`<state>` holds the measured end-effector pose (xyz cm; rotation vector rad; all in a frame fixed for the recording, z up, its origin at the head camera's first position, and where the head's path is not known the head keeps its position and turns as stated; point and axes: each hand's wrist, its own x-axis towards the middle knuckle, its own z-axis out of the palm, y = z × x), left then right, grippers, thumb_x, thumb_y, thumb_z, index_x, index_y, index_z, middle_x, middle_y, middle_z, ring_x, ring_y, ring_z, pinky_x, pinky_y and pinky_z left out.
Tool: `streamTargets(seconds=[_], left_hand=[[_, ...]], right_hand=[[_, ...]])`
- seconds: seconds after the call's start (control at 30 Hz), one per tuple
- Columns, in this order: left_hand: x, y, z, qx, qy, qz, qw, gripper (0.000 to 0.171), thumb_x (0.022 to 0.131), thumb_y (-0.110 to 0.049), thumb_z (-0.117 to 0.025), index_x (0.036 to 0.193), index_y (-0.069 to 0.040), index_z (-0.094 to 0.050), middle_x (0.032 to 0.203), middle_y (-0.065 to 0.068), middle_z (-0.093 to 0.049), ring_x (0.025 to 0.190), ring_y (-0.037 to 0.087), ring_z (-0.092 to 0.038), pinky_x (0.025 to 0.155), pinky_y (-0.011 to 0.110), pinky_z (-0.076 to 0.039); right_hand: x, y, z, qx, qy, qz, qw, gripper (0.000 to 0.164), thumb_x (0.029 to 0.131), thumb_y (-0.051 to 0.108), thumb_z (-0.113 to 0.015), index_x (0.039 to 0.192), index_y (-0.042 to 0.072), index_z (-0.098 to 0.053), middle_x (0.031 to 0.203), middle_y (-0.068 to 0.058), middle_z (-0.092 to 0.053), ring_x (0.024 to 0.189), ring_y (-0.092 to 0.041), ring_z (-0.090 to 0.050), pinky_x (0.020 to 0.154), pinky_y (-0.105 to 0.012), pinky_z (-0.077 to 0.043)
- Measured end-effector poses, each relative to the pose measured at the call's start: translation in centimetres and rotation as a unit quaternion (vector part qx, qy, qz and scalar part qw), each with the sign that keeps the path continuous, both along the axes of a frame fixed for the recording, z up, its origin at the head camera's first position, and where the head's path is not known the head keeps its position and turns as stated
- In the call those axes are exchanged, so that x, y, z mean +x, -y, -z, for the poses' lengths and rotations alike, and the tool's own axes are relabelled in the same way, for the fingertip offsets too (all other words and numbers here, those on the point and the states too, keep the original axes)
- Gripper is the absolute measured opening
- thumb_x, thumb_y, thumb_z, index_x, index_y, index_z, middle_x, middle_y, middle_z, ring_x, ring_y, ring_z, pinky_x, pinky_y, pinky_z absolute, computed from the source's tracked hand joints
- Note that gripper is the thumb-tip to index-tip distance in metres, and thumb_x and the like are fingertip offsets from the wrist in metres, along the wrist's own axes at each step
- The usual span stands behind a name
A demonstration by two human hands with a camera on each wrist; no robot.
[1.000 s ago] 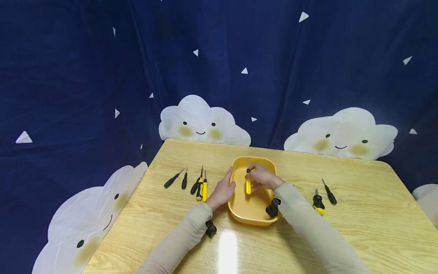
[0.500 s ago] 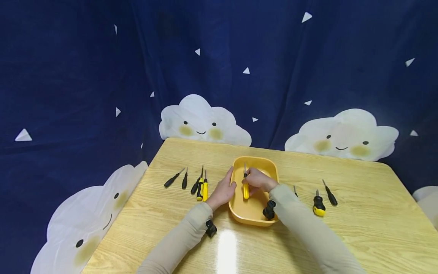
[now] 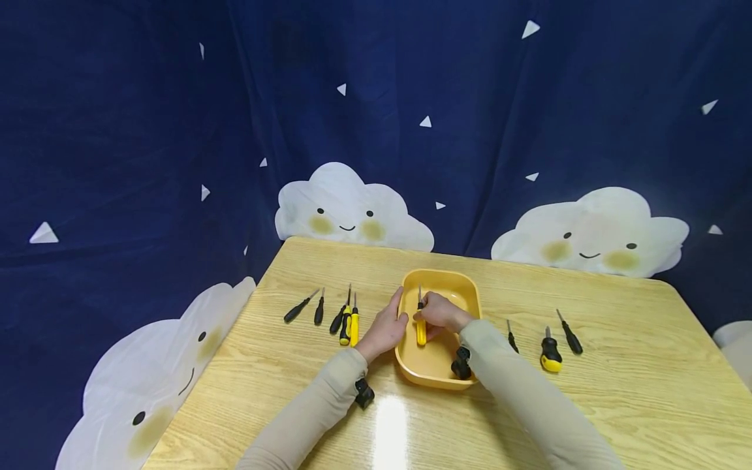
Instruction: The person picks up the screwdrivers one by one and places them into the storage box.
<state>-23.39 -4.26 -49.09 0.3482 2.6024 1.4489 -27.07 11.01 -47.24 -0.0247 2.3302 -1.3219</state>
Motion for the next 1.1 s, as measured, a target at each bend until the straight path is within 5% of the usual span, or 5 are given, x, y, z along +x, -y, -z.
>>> streamTargets(seconds=[0.4, 0.87, 1.1], left_hand=[[0.0, -0.1, -0.1, -0.02, -0.006, -0.002, 0.9998, 0.059, 0.098, -0.014, -0.038, 0.152, -0.011, -0.016, 0.144, 0.022, -0.038, 0.124, 0.028, -0.045, 0.104, 0.042, -0.035], [0.0, -0.1, 0.1, -0.018, -0.006, -0.005, 0.9998, 0.059, 0.098, -0.014, -0.038, 0.153, -0.012, -0.016, 0.142, 0.023, -0.04, 0.113, 0.026, -0.052, 0.099, 0.041, -0.04], [0.0, -0.2, 0.0, -0.018, -0.005, -0.004, 0.9998, 0.058, 0.099, -0.015, -0.038, 0.153, -0.012, -0.015, 0.141, 0.024, -0.041, 0.103, 0.027, -0.055, 0.093, 0.04, -0.043]], right_hand=[[0.1, 0.1, 0.0, -0.016, 0.018, 0.006, 1.0, 0.017, 0.088, -0.003, -0.056, 0.1, -0.004, -0.044, 0.078, -0.014, -0.054, 0.059, -0.022, -0.058, 0.054, -0.035, -0.056], [0.2, -0.3, -0.2, 0.004, 0.007, -0.002, 1.0, 0.021, 0.088, -0.001, -0.058, 0.106, -0.004, -0.047, 0.078, -0.019, -0.059, 0.055, -0.021, -0.06, 0.055, -0.036, -0.056], [0.4, -0.7, -1.9, 0.045, -0.017, -0.02, 0.999, 0.027, 0.088, 0.007, -0.061, 0.112, -0.003, -0.054, 0.08, -0.018, -0.063, 0.056, -0.019, -0.059, 0.057, -0.034, -0.055]])
